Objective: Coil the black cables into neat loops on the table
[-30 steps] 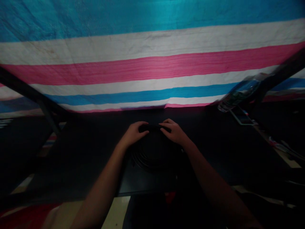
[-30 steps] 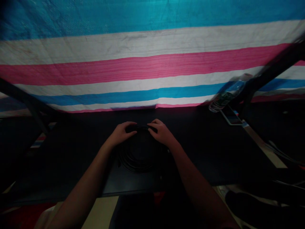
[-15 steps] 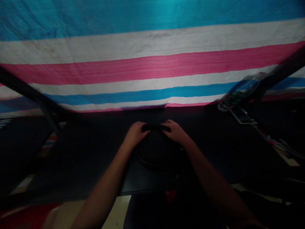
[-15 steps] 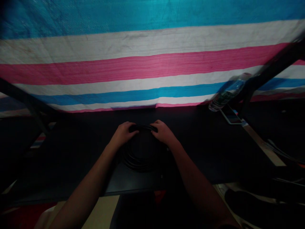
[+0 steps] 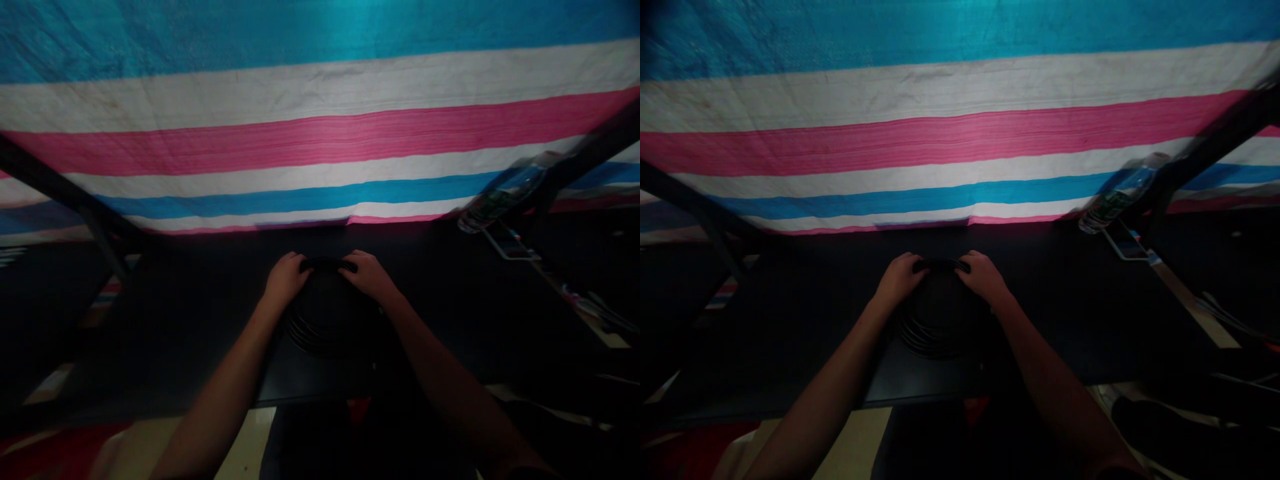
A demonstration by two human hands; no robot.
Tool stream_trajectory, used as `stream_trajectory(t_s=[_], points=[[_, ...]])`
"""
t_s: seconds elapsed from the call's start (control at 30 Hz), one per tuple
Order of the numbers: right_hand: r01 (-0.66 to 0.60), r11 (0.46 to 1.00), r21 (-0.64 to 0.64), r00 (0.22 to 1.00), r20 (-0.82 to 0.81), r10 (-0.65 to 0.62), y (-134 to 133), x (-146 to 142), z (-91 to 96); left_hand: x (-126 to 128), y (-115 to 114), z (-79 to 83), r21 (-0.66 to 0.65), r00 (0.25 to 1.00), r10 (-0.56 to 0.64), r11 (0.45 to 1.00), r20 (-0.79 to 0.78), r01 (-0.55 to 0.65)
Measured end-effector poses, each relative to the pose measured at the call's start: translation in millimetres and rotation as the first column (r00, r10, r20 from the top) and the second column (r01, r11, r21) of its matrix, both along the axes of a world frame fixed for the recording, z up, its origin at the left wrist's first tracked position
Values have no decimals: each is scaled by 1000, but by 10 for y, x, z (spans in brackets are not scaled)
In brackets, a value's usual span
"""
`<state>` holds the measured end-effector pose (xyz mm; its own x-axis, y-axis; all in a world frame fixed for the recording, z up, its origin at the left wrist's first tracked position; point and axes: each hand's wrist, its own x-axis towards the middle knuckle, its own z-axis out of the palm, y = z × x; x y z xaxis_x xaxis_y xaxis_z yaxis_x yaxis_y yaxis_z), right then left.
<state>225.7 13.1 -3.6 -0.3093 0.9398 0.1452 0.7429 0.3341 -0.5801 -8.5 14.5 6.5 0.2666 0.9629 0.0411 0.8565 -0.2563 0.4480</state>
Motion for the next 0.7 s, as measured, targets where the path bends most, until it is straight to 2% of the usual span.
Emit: stream_trajectory(t_s=[0.2, 0.3, 0.43, 0.5, 0.57, 0.63, 0.7], points=[[-1, 1000, -11, 1000, -22, 0, 2, 56, -33, -128, -5, 36, -70, 998, 21, 997, -59, -25], [-19, 1000, 2, 1000, 18, 19, 7, 58, -11, -134, 7, 33, -55, 995, 15, 998, -98, -21], [-12, 1000, 19, 998, 55, 11, 7, 40, 25, -102, 31, -10, -27, 997, 35, 999, -65, -37], [2, 1000, 26, 999, 45, -3, 9, 42, 24, -98, 40, -22, -28, 999, 50, 998, -1, -50], [38, 998, 44, 999, 4, -39, 19, 57, 6, -119, 45, -18, -41, 988, 63, 997, 142, -57], [85, 995, 54, 993, -81, -80, 33, 87, -20, -172, 50, -1, -51, 948, 72, 997, 310, -59], [104, 993, 49, 980, -173, -94, 46, 127, -40, -250, 55, 20, -68, 923, 79, 996, 376, -58]])
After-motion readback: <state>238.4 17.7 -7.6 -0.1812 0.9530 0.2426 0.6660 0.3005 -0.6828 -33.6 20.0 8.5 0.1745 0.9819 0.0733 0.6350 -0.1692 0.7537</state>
